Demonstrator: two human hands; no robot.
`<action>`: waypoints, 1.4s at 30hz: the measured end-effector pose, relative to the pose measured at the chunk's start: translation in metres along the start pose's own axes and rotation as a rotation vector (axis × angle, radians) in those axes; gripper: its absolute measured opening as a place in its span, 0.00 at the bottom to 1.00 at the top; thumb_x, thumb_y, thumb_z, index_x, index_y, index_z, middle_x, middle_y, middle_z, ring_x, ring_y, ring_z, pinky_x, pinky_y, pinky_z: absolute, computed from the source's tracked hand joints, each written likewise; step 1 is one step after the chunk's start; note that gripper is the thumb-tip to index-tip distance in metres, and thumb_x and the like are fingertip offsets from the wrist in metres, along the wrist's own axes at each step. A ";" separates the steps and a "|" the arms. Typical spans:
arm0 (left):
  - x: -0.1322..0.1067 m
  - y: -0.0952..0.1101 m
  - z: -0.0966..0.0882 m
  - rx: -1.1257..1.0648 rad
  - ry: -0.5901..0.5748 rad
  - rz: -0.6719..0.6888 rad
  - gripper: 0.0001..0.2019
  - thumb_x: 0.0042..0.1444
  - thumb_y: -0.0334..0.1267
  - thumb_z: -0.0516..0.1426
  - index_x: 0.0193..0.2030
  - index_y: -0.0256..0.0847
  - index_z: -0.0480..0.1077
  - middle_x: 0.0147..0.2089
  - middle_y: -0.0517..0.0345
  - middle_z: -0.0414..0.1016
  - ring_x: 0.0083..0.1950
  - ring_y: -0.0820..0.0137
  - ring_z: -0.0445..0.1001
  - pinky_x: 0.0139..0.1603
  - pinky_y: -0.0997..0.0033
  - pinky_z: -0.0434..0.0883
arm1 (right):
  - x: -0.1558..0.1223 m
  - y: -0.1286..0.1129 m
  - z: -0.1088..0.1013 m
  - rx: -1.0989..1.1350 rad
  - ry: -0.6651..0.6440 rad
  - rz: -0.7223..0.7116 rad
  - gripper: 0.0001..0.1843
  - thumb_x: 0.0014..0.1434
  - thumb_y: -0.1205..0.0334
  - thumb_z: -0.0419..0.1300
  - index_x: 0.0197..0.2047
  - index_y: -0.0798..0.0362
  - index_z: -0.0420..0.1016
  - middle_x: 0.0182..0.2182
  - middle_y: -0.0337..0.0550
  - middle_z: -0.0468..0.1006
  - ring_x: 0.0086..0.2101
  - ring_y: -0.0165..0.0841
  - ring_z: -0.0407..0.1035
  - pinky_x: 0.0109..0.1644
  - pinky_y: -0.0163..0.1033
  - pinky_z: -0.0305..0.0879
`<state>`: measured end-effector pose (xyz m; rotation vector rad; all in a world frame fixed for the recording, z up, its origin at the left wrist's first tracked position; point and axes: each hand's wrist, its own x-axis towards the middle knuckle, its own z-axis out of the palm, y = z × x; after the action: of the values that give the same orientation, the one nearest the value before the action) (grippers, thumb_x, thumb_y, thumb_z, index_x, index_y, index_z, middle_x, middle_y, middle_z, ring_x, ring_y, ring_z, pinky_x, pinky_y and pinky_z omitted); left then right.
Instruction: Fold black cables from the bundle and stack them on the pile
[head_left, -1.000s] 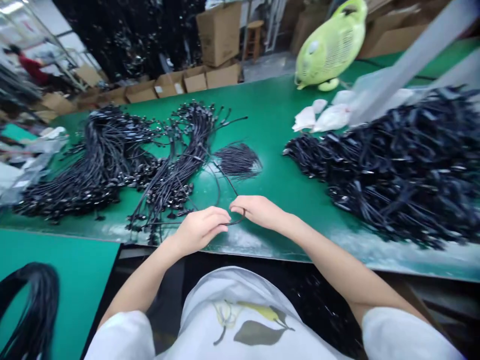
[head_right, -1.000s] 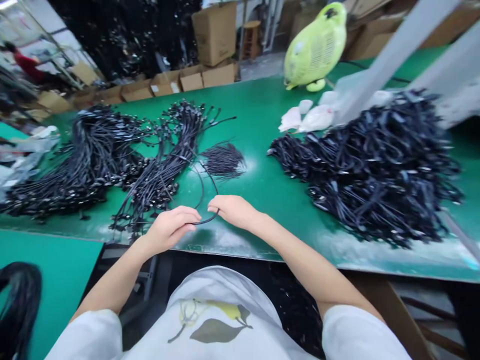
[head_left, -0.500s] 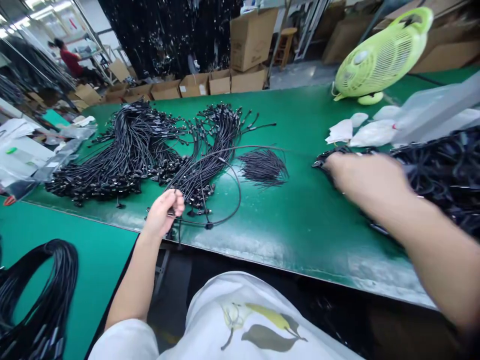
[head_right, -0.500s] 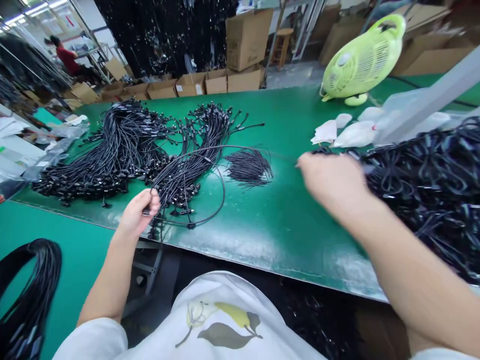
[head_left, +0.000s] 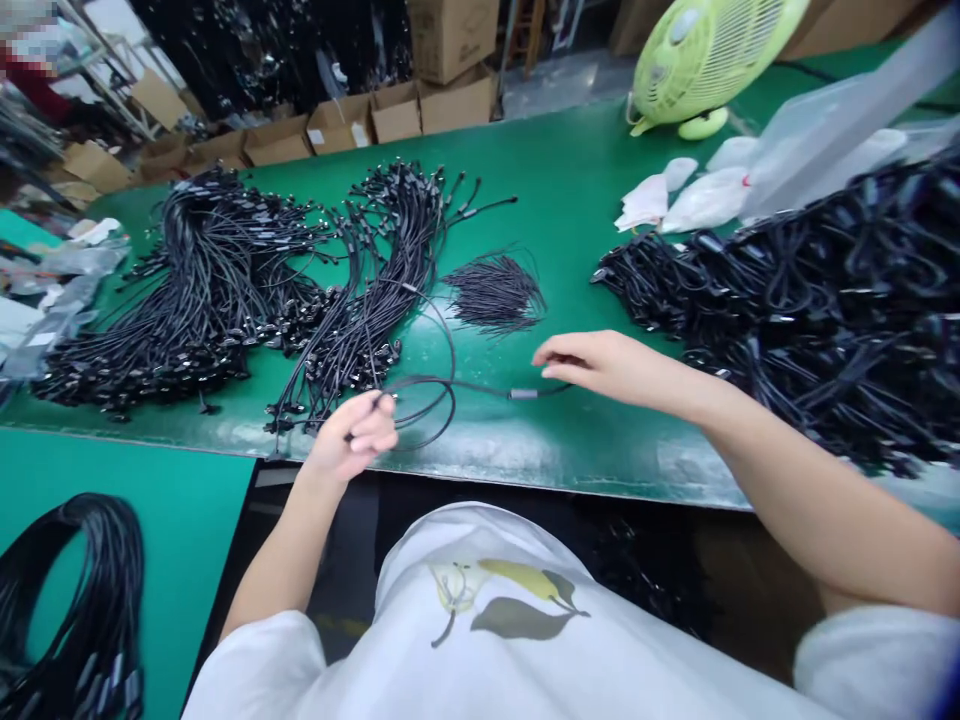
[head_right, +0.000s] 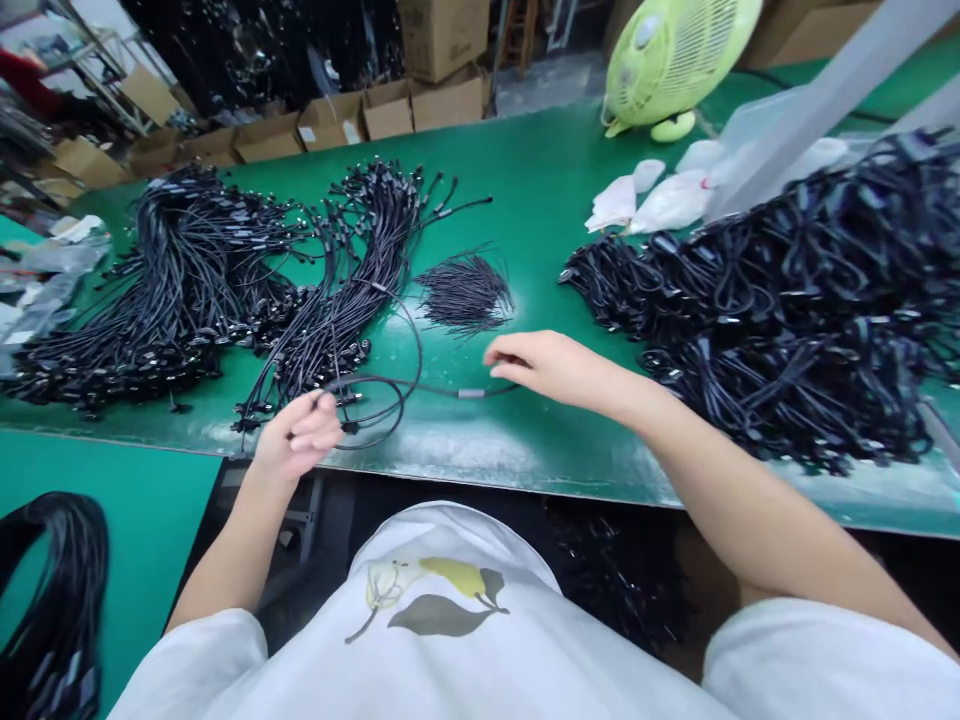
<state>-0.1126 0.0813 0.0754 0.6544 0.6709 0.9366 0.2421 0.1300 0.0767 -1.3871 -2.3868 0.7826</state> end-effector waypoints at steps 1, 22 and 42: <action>-0.003 0.009 -0.004 -0.149 0.074 0.081 0.11 0.64 0.37 0.53 0.36 0.33 0.73 0.17 0.72 0.49 0.14 0.85 0.48 0.20 0.85 0.60 | -0.003 0.008 0.006 0.064 -0.053 0.020 0.15 0.62 0.49 0.53 0.40 0.49 0.75 0.34 0.42 0.79 0.31 0.34 0.71 0.35 0.39 0.64; -0.019 0.031 -0.011 -0.177 0.217 0.374 0.16 0.61 0.31 0.57 0.55 0.29 0.69 0.20 0.70 0.61 0.19 0.85 0.59 0.22 0.89 0.63 | 0.010 -0.011 0.065 0.341 0.287 0.186 0.19 0.61 0.47 0.50 0.38 0.50 0.75 0.31 0.42 0.79 0.27 0.33 0.68 0.33 0.38 0.60; -0.017 0.016 -0.029 0.362 0.224 0.358 0.13 0.57 0.42 0.61 0.46 0.38 0.76 0.22 0.63 0.67 0.20 0.81 0.57 0.21 0.80 0.56 | -0.031 -0.017 0.038 -0.290 0.292 0.192 0.18 0.63 0.52 0.43 0.30 0.50 0.67 0.28 0.48 0.76 0.29 0.38 0.68 0.31 0.39 0.55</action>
<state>-0.1496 0.0796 0.0730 1.0227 0.9549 1.2447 0.2270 0.0845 0.0565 -1.7275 -2.2222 0.2530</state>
